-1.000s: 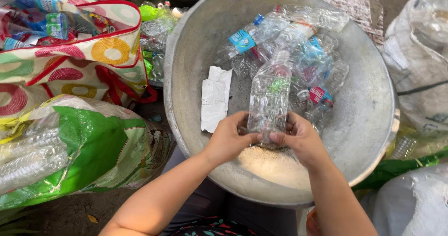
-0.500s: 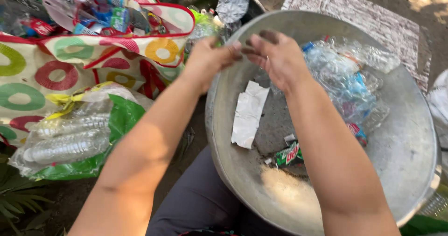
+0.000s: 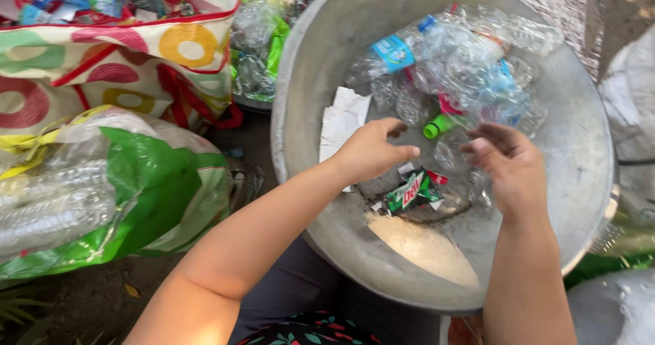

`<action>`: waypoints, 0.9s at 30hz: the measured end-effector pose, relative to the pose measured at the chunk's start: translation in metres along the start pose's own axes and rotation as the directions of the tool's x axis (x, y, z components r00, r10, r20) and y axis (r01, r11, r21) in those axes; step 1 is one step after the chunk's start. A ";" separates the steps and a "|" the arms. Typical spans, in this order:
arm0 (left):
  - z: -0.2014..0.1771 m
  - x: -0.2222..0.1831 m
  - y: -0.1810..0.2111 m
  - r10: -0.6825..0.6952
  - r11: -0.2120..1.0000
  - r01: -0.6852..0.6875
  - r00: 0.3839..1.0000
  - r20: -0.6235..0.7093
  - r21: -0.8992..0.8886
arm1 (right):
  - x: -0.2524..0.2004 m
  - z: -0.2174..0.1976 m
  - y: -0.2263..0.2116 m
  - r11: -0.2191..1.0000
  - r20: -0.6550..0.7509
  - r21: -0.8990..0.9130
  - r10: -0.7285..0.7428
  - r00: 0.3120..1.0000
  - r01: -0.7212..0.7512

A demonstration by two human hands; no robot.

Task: Sorting plastic bottles by removing labels with scissors and placing them in a collection bowl

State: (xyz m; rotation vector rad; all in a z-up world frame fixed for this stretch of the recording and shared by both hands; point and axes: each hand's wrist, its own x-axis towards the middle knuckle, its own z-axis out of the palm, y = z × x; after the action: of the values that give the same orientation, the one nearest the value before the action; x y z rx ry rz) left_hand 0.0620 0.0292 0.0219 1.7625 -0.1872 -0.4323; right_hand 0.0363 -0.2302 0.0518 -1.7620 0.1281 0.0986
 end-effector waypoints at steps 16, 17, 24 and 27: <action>0.049 0.016 -0.022 0.137 0.964 -0.086 0.972 -0.192 0.251 | 0.068 -0.088 0.127 0.976 -0.520 -0.194 -0.190 0.833 0.101; 0.047 0.013 -0.017 0.116 0.965 -0.071 0.979 -0.165 0.254 | 0.078 -0.084 0.137 0.980 -0.471 -0.180 -0.161 0.867 0.084; 0.053 0.013 -0.028 0.294 0.904 -0.212 0.939 -0.180 0.371 | 0.085 -0.071 0.117 0.890 -0.394 0.455 0.240 0.887 -0.039; 0.053 0.013 -0.028 0.304 0.907 -0.232 0.938 -0.166 0.350 | 0.079 -0.065 0.101 0.789 -0.283 0.608 0.327 0.902 -0.096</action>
State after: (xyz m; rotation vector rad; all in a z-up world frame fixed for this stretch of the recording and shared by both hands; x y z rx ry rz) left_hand 0.0499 -0.0168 -0.0175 2.0568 -0.3588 -0.0016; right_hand 0.1002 -0.3155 -0.0451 -1.1186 0.5848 -0.1097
